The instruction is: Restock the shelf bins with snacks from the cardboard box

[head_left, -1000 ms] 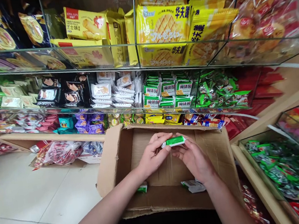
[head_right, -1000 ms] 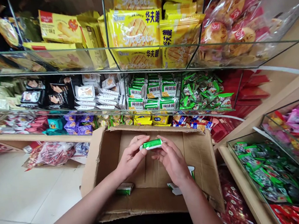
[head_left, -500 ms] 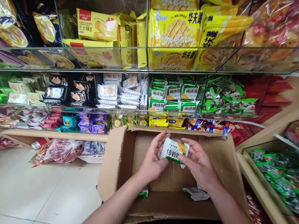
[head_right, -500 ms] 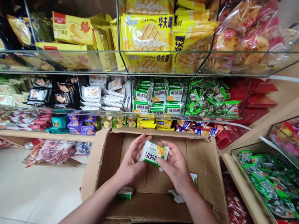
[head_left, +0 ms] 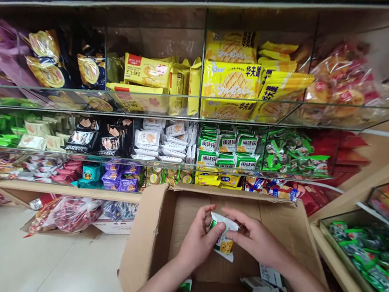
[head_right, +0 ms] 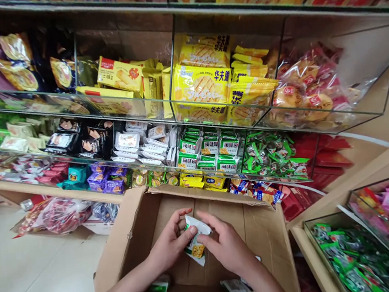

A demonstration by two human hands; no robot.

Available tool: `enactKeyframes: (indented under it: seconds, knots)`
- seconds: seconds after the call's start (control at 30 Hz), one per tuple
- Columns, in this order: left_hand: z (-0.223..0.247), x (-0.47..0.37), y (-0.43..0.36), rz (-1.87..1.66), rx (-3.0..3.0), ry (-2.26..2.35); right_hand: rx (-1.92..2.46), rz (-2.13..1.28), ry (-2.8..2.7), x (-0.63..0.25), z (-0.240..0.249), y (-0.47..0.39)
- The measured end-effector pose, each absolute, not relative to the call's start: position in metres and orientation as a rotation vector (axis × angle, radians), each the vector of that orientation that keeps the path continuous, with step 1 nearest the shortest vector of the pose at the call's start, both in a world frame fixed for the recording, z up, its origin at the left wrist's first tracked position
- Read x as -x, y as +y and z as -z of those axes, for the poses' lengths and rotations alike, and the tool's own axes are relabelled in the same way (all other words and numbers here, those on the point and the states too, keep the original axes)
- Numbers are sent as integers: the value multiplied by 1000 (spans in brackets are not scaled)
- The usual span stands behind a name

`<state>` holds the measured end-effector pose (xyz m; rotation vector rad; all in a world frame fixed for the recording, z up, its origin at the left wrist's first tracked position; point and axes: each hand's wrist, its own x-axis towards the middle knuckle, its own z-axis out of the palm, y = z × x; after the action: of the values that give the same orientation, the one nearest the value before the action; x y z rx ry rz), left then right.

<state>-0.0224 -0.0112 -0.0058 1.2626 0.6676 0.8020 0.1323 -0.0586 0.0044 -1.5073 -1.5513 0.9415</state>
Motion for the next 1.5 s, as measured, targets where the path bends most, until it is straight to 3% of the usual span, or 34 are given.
enactKeyframes:
  seconds: [0.1,0.33,0.43,0.7,0.93,1.2,1.33,1.4,1.5]
  knots:
    - [0,25,-5,-844,-1250,658,1511,-818,-1734,-147,-31,-45]
    - [6,46,10,-924,-1297,733,1503,-198,-1470,-197,-87,43]
    - [16,53,8,-875,-1338,738,1690,26,-1498,-204,-93,76]
    - [32,62,1,-729,-1456,861,2004,166,-1667,-203,-85,95]
    - [34,61,-2,-432,-1704,905,2013,183,-1716,-197,-88,104]
    - [44,75,-13,442,-2292,1047,1769,228,-1737,-203,-97,75]
    - [48,77,-22,604,-2294,1066,1450,-2,-1864,-181,-60,10]
    - [47,78,-24,621,-2307,1052,1452,-242,-2045,-170,-27,-26]
    - [46,80,-23,623,-2314,1031,1585,-330,-2071,-163,22,-71]
